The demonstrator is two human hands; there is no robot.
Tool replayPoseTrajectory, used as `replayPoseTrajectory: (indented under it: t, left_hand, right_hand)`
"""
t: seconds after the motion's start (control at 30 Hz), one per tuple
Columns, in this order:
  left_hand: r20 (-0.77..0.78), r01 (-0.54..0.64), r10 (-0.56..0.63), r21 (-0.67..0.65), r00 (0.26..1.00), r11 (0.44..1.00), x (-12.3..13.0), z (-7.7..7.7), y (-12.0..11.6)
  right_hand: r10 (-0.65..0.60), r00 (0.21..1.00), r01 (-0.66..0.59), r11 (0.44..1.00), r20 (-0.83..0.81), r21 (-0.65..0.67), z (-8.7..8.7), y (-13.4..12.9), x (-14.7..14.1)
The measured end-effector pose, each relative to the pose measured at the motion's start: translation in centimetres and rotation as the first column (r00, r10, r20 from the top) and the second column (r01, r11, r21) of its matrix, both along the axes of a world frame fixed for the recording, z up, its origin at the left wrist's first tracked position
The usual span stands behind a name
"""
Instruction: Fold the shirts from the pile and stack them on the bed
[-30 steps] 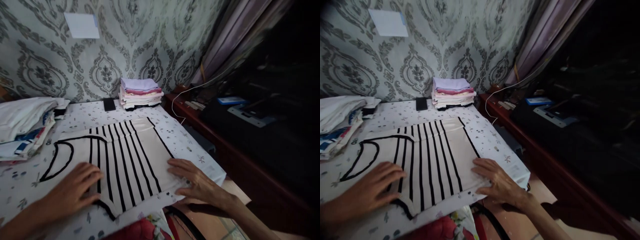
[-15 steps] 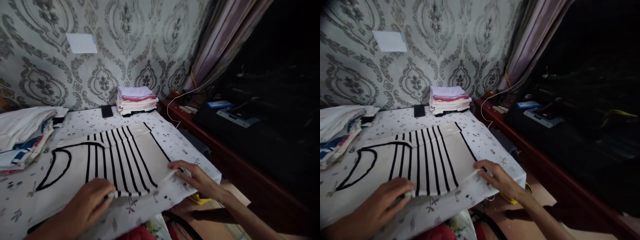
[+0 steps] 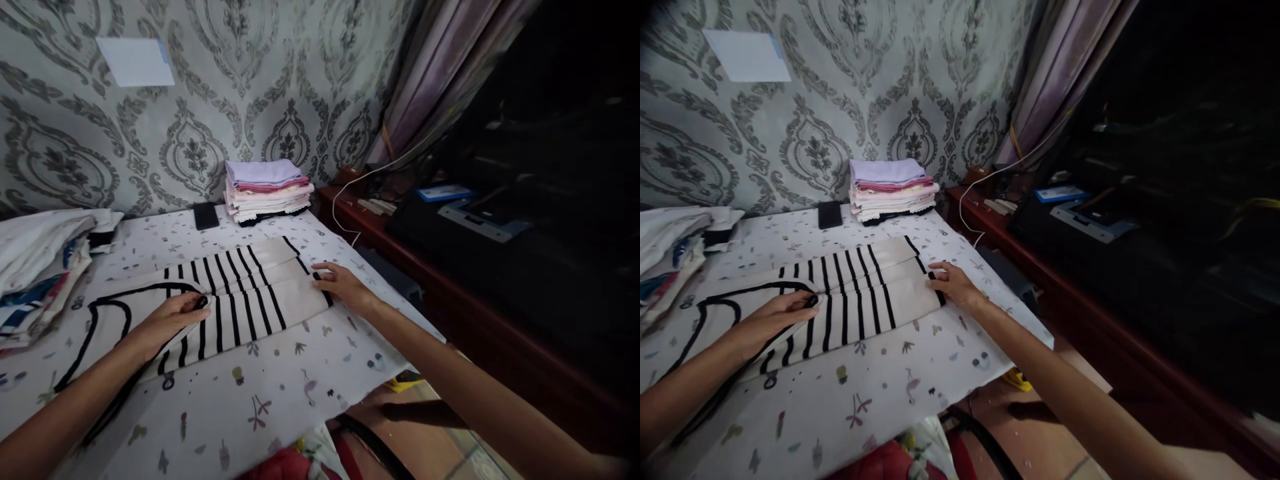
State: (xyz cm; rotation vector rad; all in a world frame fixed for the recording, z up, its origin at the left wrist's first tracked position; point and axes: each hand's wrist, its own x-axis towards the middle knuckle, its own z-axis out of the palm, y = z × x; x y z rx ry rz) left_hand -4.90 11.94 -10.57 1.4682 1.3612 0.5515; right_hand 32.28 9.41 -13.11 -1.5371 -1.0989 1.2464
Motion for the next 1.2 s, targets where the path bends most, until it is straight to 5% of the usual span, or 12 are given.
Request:
replayPoseTrajectory:
  t: [0.07,0.23,0.63,0.77,0.9,1.03,1.2]
  left_hand:
    - [0.069,0.008,-0.002,-0.078,0.998,0.997,0.2,0.0,0.3]
    - [0.088,-0.110,0.111,-0.019,0.990,0.994,0.8,-0.1,0.8]
    - [0.074,-0.103,0.102,0.015,0.992,0.995,-0.1,-0.6,1.2]
    - [-0.003,-0.015,0.014,-0.055,1.000,0.998,-3.0,0.1,1.1]
    - [-0.082,0.126,-0.146,-0.209,0.986,0.970,-8.6,2.0,0.5]
    - [-0.354,0.256,-0.270,-0.087,0.895,0.963,-12.4,4.0,-2.5]
    - [-0.773,0.328,-0.077,0.175,0.629,0.928,-9.6,3.2,-7.9]
  right_hand:
    - [0.011,0.998,-0.019,0.992,0.068,0.123,-0.2,-0.1,-0.2]
    - [-0.048,0.962,-0.056,0.929,0.268,0.366,-1.0,1.0,-0.8]
    - [-0.171,0.838,-0.075,0.905,0.519,0.419,-2.2,2.4,-1.6]
    - [-0.180,0.816,-0.052,0.923,0.549,0.381,-2.2,2.3,-1.8]
    - [-0.187,0.794,-0.020,0.943,0.579,0.332,-1.7,2.0,-2.2]
    - [-0.194,0.789,0.027,0.959,0.583,0.282,-1.0,2.0,-2.8]
    - [-0.211,0.767,0.054,0.962,0.606,0.266,-0.5,2.1,-3.3]
